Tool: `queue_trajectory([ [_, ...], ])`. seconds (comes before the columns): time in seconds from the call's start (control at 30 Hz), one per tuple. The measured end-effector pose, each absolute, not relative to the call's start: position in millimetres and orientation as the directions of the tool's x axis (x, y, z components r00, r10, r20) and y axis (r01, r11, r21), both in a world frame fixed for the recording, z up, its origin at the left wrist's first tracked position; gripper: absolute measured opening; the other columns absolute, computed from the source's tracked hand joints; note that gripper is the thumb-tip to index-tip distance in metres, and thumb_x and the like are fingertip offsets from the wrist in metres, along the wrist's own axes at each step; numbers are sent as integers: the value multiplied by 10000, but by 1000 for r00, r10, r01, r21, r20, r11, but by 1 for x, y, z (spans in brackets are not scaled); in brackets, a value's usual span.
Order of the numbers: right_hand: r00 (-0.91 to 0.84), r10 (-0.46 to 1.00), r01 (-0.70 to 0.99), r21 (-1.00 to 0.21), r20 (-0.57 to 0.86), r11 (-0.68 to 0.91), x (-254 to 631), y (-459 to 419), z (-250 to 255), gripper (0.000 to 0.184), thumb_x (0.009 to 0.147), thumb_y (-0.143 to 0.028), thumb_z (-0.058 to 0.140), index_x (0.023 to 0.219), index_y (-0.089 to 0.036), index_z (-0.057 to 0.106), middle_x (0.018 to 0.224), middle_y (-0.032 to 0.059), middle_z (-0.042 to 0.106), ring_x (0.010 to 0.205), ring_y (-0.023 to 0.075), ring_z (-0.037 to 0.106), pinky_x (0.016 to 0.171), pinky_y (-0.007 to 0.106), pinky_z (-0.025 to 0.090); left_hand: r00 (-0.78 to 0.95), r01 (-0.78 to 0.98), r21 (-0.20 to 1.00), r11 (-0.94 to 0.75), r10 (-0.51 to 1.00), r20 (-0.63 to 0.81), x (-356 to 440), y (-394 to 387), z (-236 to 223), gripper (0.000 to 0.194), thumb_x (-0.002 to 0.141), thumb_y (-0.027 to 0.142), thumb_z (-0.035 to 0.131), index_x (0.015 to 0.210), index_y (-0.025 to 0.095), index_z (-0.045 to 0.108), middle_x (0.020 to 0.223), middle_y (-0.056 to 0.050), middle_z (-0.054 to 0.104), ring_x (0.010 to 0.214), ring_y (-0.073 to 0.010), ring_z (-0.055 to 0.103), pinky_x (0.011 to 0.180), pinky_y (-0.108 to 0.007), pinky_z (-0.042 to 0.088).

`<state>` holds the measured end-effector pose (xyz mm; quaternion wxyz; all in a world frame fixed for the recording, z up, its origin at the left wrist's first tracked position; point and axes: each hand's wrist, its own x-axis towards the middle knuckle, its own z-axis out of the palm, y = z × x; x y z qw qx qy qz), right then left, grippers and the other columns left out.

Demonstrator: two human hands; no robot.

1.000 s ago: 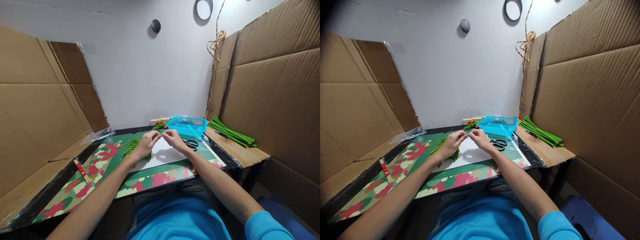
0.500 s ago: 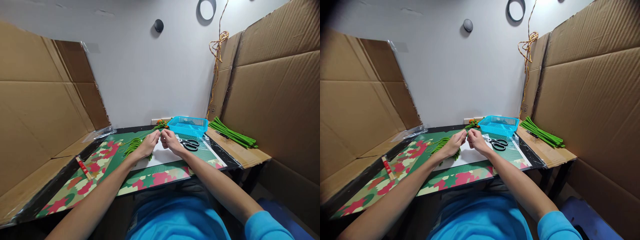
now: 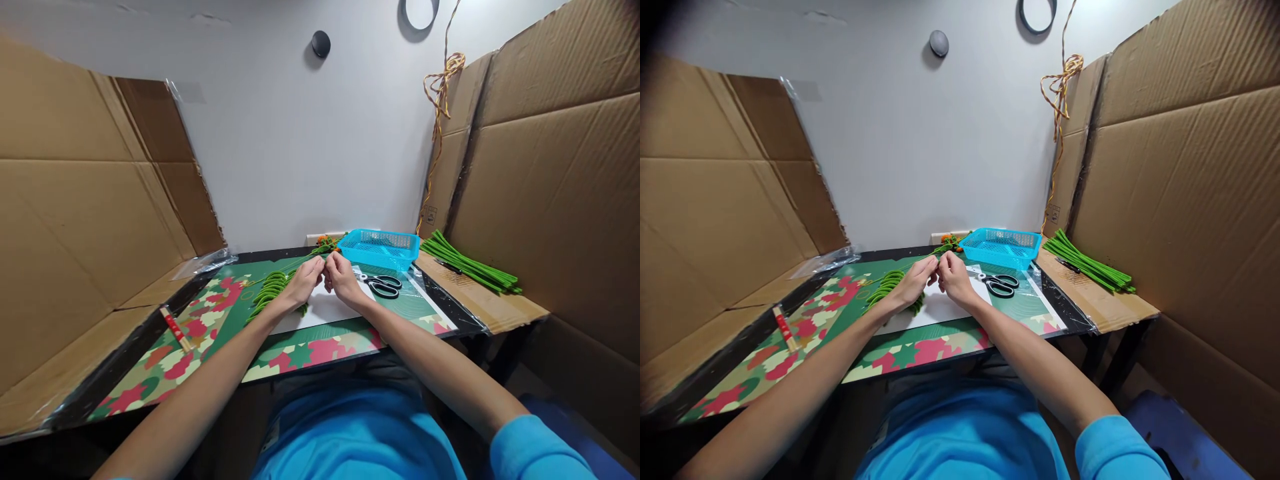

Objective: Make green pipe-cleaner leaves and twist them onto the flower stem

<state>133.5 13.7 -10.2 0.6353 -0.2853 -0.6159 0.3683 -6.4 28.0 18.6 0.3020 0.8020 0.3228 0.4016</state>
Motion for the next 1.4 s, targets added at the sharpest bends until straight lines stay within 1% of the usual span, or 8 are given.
queue_trajectory([
  [0.17, 12, 764, 104, -761, 645, 641, 145, 12, -5, 303, 997, -453, 476, 772, -254, 439, 643, -56, 483, 559, 135, 444, 543, 247, 354, 427, 197, 788, -583, 775, 466, -5, 41, 15, 380, 1049, 505, 577, 920, 151, 630, 728, 35, 574, 547, -94, 512, 531, -236, 469],
  [0.4, 51, 703, 316, -679, 710, 663, 150, 9, 0, 267, 1013, -420, 456, 827, -237, 510, 732, -14, 588, 639, 161, 520, 623, 264, 374, 375, 215, 742, -635, 755, 538, -4, 29, 26, 480, 922, 620, 644, 747, 176, 594, 622, 46, 500, 540, -108, 470, 522, -243, 386],
  [0.5, 37, 669, 386, -628, 742, 676, 152, 8, -1, 225, 1006, -388, 486, 866, -226, 552, 721, -11, 604, 622, 161, 531, 639, 265, 383, 336, 275, 690, -669, 740, 583, -4, 22, 30, 441, 903, 585, 654, 743, 178, 600, 629, 39, 508, 563, -116, 451, 538, -250, 359],
  [0.7, 12, 603, 511, -524, 797, 682, 154, 7, -4, 227, 1000, -332, 510, 798, -229, 524, 673, -13, 587, 603, 154, 516, 634, 254, 386, 336, 407, 550, -729, 680, 652, -5, 9, 35, 300, 931, 417, 641, 745, 185, 599, 644, 42, 517, 609, -126, 446, 594, -258, 346],
  [0.87, -18, 555, 603, -434, 831, 669, 154, 5, -5, 220, 1023, -295, 479, 818, -229, 525, 727, 9, 619, 649, 163, 542, 658, 257, 395, 377, 441, 482, -757, 644, 666, -7, 6, 36, 244, 958, 375, 597, 795, 194, 606, 677, 40, 525, 633, -134, 467, 625, -265, 365],
  [1.17, -77, 541, 736, -318, 838, 598, 162, 5, -7, 228, 1044, -238, 500, 821, -216, 544, 761, 21, 639, 675, 161, 580, 653, 254, 379, 436, 453, 451, -769, 632, 640, -3, 5, 33, 237, 957, 366, 563, 793, 197, 594, 690, 26, 556, 645, -147, 502, 626, -270, 382],
  [1.3, -109, 574, 793, -277, 812, 543, 162, 4, -3, 249, 1048, -234, 507, 809, -203, 568, 808, 59, 676, 687, 169, 609, 615, 267, 331, 433, 463, 465, -754, 651, 624, -2, 6, 32, 283, 975, 393, 550, 780, 191, 591, 674, 23, 564, 634, -147, 512, 603, -264, 373],
  [1.4, -127, 593, 827, -245, 795, 505, 161, -3, 3, 231, 1029, -247, 547, 810, -200, 606, 806, 62, 701, 668, 167, 614, 593, 273, 295, 437, 482, 450, -751, 652, 619, -5, 6, 32, 294, 982, 390, 554, 776, 186, 600, 673, 20, 568, 626, -148, 514, 609, -267, 383],
])
